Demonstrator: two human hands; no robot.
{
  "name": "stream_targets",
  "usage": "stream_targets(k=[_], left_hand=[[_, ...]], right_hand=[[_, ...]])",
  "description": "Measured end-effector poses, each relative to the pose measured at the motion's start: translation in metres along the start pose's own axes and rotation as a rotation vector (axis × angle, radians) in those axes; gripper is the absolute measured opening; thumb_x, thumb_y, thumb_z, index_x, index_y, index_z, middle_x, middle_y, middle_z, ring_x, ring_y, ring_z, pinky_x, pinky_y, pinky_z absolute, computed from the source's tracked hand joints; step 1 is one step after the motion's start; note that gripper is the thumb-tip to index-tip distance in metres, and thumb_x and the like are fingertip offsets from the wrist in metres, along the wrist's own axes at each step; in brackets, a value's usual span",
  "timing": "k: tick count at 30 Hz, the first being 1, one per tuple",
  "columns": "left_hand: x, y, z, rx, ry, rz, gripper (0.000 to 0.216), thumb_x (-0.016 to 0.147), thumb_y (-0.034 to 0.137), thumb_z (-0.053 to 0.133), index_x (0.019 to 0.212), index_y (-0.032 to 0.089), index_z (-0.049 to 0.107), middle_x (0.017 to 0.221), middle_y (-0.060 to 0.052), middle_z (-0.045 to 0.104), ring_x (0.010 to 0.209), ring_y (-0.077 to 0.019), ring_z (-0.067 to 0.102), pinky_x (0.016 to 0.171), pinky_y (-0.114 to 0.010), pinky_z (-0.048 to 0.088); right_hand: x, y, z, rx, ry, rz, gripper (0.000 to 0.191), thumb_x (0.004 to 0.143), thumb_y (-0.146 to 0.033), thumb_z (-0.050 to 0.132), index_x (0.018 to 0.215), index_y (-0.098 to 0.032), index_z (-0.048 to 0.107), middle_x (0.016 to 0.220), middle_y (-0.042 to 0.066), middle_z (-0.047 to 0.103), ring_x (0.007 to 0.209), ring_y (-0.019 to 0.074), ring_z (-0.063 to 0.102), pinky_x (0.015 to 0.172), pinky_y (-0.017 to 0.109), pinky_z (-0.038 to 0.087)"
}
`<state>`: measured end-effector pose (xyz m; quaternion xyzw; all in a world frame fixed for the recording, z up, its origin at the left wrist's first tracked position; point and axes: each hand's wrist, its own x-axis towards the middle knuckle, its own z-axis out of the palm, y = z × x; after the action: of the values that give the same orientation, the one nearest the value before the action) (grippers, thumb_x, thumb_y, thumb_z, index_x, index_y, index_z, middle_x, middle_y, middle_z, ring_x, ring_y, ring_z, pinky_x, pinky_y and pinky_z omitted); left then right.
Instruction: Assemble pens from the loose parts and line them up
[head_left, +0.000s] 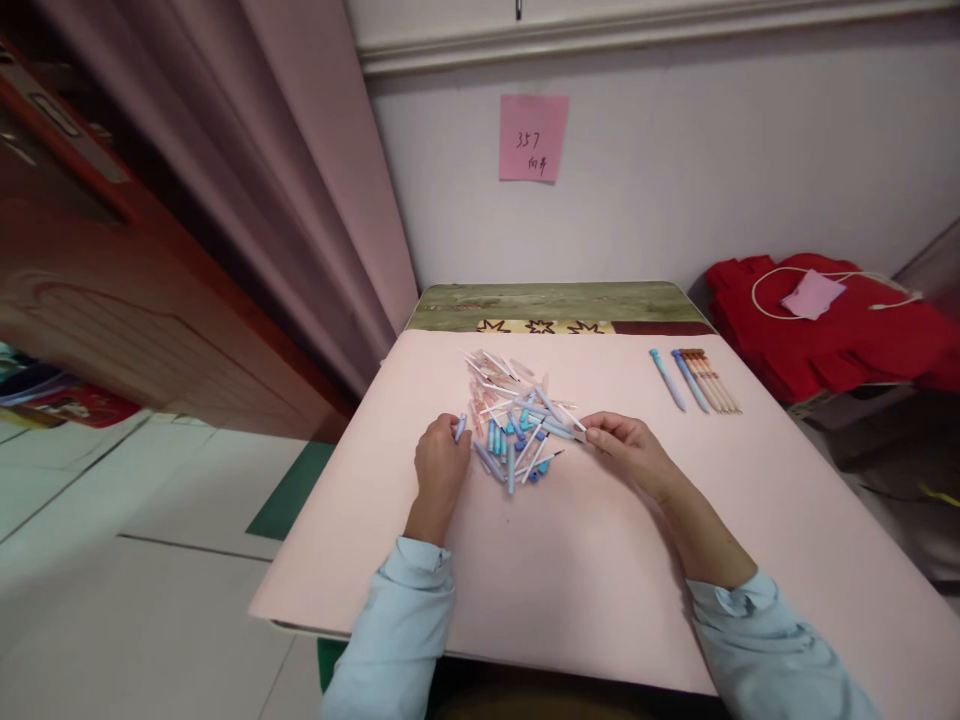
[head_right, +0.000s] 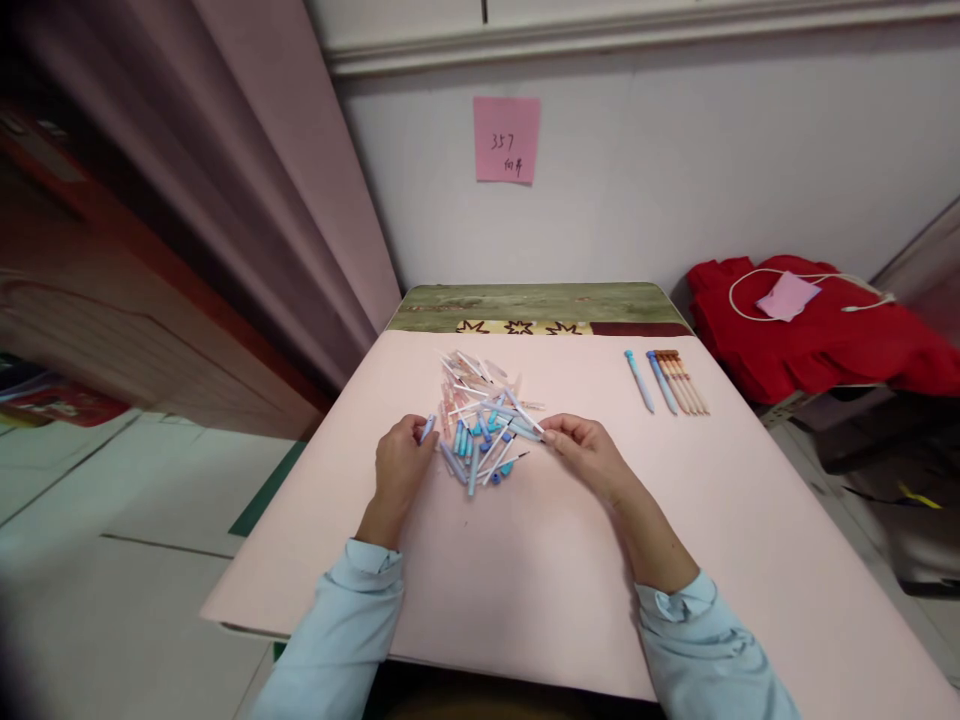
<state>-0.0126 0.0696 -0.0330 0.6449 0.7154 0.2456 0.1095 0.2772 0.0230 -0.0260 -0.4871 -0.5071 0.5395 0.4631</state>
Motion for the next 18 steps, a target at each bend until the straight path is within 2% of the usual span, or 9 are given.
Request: stream_targets(k=[3, 6, 11, 14, 18], left_hand=[[-0.001, 0.003, -0.001, 0.038, -0.012, 0.011, 0.019, 0.084, 0.03, 0.06, 0.098, 0.02, 0.065, 0.088, -0.007, 0.069, 0.083, -0.0237, 0.064, 0.073, -0.032, 0.042], [-0.001, 0.003, -0.001, 0.029, -0.013, 0.026, 0.018, 0.088, 0.034, 0.055, 0.091, 0.02, 0.066, 0.087, -0.008, 0.068, 0.082, -0.0234, 0.062, 0.073, -0.033, 0.042], [0.005, -0.007, -0.004, -0.14, 0.004, 0.072, 0.015, 0.084, 0.021, 0.053, 0.084, 0.021, 0.068, 0.085, -0.005, 0.066, 0.078, -0.0198, 0.06, 0.072, -0.031, 0.043], [0.009, -0.015, -0.008, -0.282, -0.09, 0.225, 0.019, 0.077, 0.014, 0.055, 0.087, 0.022, 0.069, 0.089, -0.003, 0.064, 0.079, -0.018, 0.058, 0.074, -0.031, 0.044], [0.008, -0.018, -0.012, -0.207, -0.206, 0.442, 0.033, 0.07, 0.004, 0.053, 0.089, 0.024, 0.071, 0.097, -0.004, 0.062, 0.099, -0.0221, 0.055, 0.089, -0.038, 0.04]], right_hand=[[0.002, 0.003, 0.002, 0.051, 0.076, 0.013, 0.034, 0.077, -0.049, 0.074, 0.09, -0.018, 0.072, 0.069, 0.0, 0.059, 0.061, 0.0115, 0.044, 0.057, 0.024, 0.033], [0.003, 0.003, 0.004, 0.096, 0.133, 0.015, 0.033, 0.075, -0.048, 0.076, 0.088, -0.018, 0.072, 0.066, -0.001, 0.057, 0.059, 0.0105, 0.043, 0.055, 0.024, 0.03], [0.004, 0.003, 0.005, 0.104, 0.171, 0.03, 0.033, 0.073, -0.048, 0.078, 0.087, -0.019, 0.073, 0.067, -0.001, 0.059, 0.059, 0.0111, 0.044, 0.056, 0.024, 0.032], [0.005, 0.004, 0.004, 0.098, 0.185, 0.023, 0.033, 0.072, -0.048, 0.078, 0.087, -0.019, 0.073, 0.068, -0.001, 0.059, 0.06, 0.0113, 0.045, 0.057, 0.024, 0.033], [0.006, 0.006, 0.002, 0.11, 0.206, 0.02, 0.034, 0.073, -0.048, 0.078, 0.089, -0.019, 0.073, 0.069, -0.001, 0.059, 0.061, 0.0109, 0.045, 0.057, 0.024, 0.033]])
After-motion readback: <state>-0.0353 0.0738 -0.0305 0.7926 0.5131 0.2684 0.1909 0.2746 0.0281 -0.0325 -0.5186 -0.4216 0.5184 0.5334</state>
